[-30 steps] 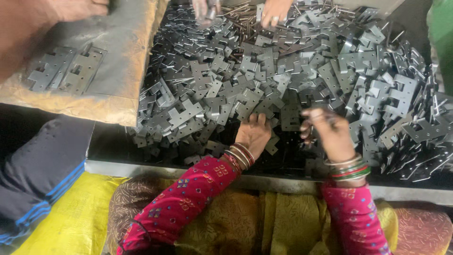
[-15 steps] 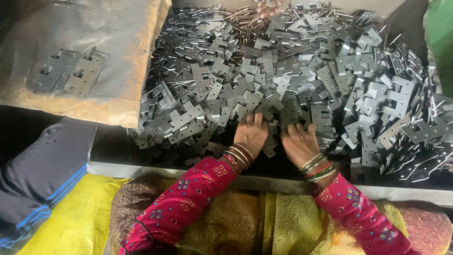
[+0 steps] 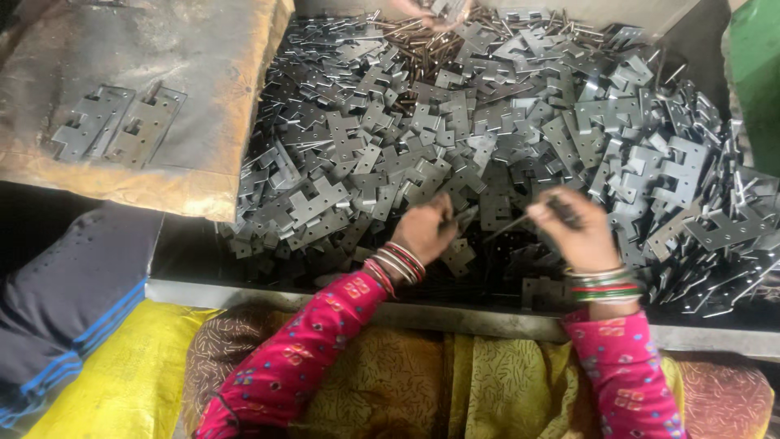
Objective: The person picks metal plates and long pins from a large bin and inserts the pins into the plates by hand. The person works continuously, handling items one at a time and placing the assembled units back into the bin.
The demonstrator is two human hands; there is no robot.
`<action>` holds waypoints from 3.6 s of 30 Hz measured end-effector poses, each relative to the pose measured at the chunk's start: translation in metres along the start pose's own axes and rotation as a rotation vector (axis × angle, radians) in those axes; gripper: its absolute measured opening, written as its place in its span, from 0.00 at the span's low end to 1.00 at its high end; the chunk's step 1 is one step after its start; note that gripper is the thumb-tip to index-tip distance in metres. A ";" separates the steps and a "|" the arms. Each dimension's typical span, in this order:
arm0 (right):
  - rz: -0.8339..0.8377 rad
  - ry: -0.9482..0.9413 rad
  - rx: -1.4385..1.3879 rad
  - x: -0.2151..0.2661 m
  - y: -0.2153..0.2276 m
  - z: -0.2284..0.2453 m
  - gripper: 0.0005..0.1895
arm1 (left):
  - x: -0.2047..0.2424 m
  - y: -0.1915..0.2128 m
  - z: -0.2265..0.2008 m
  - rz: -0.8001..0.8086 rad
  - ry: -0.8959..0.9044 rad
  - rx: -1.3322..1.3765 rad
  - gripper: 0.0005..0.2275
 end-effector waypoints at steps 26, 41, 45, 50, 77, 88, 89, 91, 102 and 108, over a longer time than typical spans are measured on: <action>0.357 -0.110 0.940 -0.008 -0.083 0.017 0.29 | -0.009 0.148 0.007 -0.698 0.004 -0.526 0.16; 0.409 0.126 1.117 -0.013 -0.086 0.014 0.28 | -0.003 0.252 0.056 -1.028 0.104 -0.725 0.18; 0.196 0.285 1.034 -0.008 -0.074 0.023 0.16 | -0.009 0.159 0.003 -0.578 -0.069 -0.569 0.07; -0.323 0.277 0.528 0.001 -0.037 0.022 0.08 | 0.016 0.029 -0.022 0.130 -0.339 -0.531 0.21; 0.544 0.261 1.026 -0.002 -0.090 -0.023 0.13 | 0.016 -0.063 0.017 -0.043 -0.410 -0.927 0.10; -0.014 0.341 0.545 -0.003 -0.066 -0.006 0.11 | 0.021 -0.040 0.001 -0.034 -0.478 -0.829 0.18; -0.087 0.231 0.295 -0.001 -0.055 -0.006 0.10 | 0.023 -0.032 -0.002 -0.097 -0.522 -0.761 0.25; -0.246 0.064 -0.158 0.003 -0.035 -0.006 0.07 | 0.022 -0.023 -0.005 -0.062 -0.485 -0.592 0.31; -0.066 -0.634 -0.875 0.024 -0.042 -0.054 0.17 | -0.022 -0.041 0.040 0.063 0.031 0.453 0.17; -0.125 -0.421 -0.854 0.038 -0.126 -0.055 0.32 | 0.026 -0.030 -0.006 0.054 -0.011 0.053 0.37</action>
Point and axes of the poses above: each hand's wrist, its own x-axis away from the middle knuckle, its own y-axis out of the back of the hand, z = x × y, the point moved 2 cm from there along -x, towards the middle knuckle, and after that the axes turned 12 degrees about y, right-handed, at the moved point
